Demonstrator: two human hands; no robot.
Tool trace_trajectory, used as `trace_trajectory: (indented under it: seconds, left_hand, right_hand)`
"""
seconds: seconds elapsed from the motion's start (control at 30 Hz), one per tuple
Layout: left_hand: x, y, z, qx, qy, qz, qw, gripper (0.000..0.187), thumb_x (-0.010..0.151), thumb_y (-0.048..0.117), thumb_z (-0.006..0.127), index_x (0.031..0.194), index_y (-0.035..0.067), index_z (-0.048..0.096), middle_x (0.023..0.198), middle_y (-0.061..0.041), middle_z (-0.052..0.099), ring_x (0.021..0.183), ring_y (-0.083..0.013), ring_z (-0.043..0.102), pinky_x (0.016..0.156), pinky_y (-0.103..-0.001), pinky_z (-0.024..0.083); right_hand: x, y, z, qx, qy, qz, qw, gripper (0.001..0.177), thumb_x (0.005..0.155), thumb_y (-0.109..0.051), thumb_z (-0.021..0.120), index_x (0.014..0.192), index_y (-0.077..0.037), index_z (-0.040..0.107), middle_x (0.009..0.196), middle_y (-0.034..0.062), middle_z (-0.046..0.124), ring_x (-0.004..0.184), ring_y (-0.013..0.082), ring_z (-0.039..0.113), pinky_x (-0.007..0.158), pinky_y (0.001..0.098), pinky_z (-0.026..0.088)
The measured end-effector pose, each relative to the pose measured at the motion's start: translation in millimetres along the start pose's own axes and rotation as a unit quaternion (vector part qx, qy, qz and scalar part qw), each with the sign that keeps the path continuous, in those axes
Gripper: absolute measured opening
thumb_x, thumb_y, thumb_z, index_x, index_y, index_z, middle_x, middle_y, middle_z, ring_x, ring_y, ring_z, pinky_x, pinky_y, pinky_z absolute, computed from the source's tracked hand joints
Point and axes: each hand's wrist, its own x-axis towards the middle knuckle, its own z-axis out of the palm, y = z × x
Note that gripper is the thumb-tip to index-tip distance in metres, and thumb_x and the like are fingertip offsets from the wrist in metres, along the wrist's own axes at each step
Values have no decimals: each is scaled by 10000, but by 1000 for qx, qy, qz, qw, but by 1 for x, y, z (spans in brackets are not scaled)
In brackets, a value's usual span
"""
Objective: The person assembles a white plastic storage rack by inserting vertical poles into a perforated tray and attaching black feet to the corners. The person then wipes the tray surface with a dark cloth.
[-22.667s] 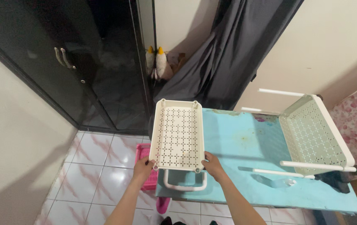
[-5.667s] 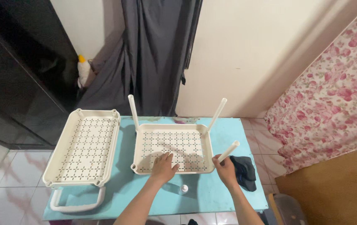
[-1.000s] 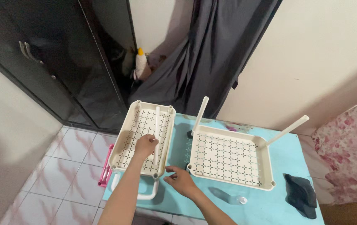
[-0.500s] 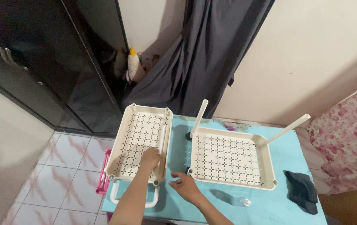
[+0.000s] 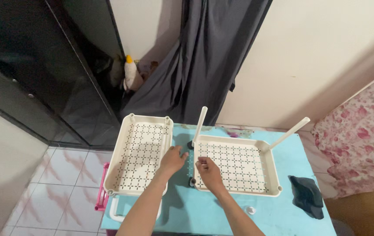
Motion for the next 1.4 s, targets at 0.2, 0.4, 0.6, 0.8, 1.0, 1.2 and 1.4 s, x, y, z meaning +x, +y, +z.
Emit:
trace_trajectory:
  seconds: [0.2,0.4,0.6,0.8,1.0,1.2,1.4]
  left_hand:
    - [35,2,53,-71,57,93,992,591,880,318,737,1352,9,561,1315,-242,604,1203,-416,592,1001,-474,501]
    - [61,15,74,-99,78,20,992,656,869,273,729,1409,5,470,1340,-242,576,1230,-434,559,1012,-486,478]
    - [68,43,80,-153,79,-12,985,402,898,228,640,1276,93,623,1177,-189,717,1132,-409,653,940,-505,522]
    - [79,28,103,-102,57,-71,991,258,952,252,557,1129,105,676,1021,-181,743,1019,-419,685,877,-522,543]
    - [85,15,120,-31,93,32,995,182,905,168,581,953,46,707,932,-182,756,940,-414,697,845,-519,545]
    - [75,35,107,-168,94,-38,981,162,897,148,620,994,41,692,898,-189,746,923,-414,691,806,-522,542]
    - [79,25,118,-117,120,-35,985,149,876,99,629,976,5,686,906,-227,717,929,-437,670,823,-529,533]
  right_hand:
    - [61,-26,-22,54,40,-89,994,531,909,-222,725,1341,-8,502,1238,135,652,1119,224,656,919,361,562]
    - [114,-53,-14,40,21,-128,991,557,869,-247,767,1310,-13,521,1251,144,652,1193,237,619,1001,391,513]
    - [148,-37,10,87,-23,-31,995,340,873,-267,779,1070,-28,638,888,78,675,820,161,632,739,319,530]
    - [159,-24,28,152,-29,-2,988,318,920,-266,739,738,-75,562,621,-19,539,580,85,486,522,299,406]
    - [159,-27,35,200,-16,36,979,497,943,-252,734,599,-102,407,565,-56,401,553,68,346,486,316,292]
    - [166,-7,33,191,-17,4,981,466,911,-159,707,546,-102,423,524,-70,383,518,60,321,463,320,263]
    - [187,17,26,178,-155,-56,970,507,818,-65,751,535,-127,334,529,-75,316,516,60,279,469,308,230]
